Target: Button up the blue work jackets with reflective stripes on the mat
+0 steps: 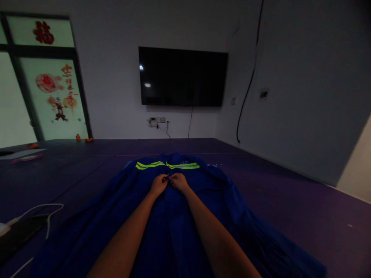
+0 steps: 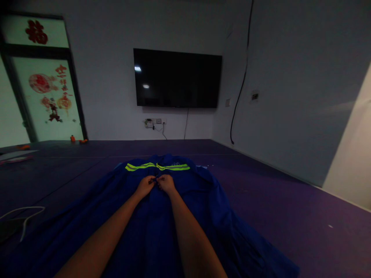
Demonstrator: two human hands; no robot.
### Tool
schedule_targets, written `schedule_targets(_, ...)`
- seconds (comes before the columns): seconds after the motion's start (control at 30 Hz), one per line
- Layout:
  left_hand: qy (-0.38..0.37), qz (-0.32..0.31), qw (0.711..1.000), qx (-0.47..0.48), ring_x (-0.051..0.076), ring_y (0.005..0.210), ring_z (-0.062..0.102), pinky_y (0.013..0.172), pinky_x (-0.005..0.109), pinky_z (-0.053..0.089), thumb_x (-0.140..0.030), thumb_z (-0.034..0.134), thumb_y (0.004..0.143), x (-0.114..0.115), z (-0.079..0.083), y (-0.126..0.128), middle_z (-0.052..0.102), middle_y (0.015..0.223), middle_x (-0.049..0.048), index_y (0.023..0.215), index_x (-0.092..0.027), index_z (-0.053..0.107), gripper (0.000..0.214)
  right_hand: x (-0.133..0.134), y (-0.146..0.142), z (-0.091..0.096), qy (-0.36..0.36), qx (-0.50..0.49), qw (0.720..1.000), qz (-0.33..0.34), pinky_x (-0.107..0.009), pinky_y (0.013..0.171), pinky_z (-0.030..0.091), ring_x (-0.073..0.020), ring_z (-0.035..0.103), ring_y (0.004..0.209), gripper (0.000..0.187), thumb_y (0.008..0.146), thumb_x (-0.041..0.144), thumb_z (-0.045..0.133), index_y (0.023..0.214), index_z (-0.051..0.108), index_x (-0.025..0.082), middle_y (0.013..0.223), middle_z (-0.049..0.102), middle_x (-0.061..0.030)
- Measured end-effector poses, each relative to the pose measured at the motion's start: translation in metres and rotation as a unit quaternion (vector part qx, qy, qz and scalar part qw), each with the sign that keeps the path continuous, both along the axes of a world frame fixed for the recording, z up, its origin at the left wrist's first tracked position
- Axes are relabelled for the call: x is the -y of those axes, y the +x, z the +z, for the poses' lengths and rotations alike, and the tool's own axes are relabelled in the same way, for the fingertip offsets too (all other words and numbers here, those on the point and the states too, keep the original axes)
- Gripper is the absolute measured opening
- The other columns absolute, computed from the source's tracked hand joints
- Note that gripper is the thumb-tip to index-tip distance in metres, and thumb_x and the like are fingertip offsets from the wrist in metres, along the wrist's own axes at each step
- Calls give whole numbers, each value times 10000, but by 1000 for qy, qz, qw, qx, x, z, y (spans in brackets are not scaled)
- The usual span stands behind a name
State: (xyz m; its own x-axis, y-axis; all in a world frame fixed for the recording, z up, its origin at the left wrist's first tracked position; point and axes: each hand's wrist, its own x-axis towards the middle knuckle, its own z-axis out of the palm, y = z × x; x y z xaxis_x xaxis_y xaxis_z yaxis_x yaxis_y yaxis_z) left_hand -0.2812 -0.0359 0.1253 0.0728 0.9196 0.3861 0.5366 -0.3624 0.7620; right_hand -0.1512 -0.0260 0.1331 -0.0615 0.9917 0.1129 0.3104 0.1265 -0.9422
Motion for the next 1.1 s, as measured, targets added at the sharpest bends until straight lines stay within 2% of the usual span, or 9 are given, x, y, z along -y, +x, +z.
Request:
schedule_targets(0.33,9,8,1000,-3,113,677,574,679,234,452,-69,522,695,0,0,0,642,778,40,974,-126,617,300,1,0,1,3,5,1000,-1,-161,373,355,-60,461,355,132,744,162,551,614,547,141,434,515,51)
schedule_targets(0.57,50,6,999,-18,167,962,565,865,295,429,-65,527,685,3,6,0,619,1025,91,961,-136,627,302,0,-1,-1,10,17,1000,-2,-163,385,366,-63,469,365,128,750,184,550,630,563,142,447,523,44)
schedule_targets(0.73,17,2,1000,-10,188,1057,534,940,325,390,-58,502,691,4,7,1,595,1119,101,1034,-139,605,367,-4,2,-4,18,33,999,-5,-185,419,396,-79,500,402,132,753,231,548,674,606,141,515,567,16)
schedule_targets(0.9,-8,-4,1000,13,196,1088,521,958,326,379,-65,503,693,4,6,1,577,1167,93,1095,-148,573,417,-10,6,-6,100,78,992,4,-255,633,487,-127,610,676,150,749,282,553,805,646,178,906,642,-45)
schedule_targets(1.1,-9,-8,998,66,185,1108,510,960,315,384,-36,486,687,0,2,1,552,1199,101,1167,-135,509,490,-12,3,-11,133,99,984,69,-308,866,434,-161,550,1020,338,802,255,502,1139,524,250,1139,581,-30)
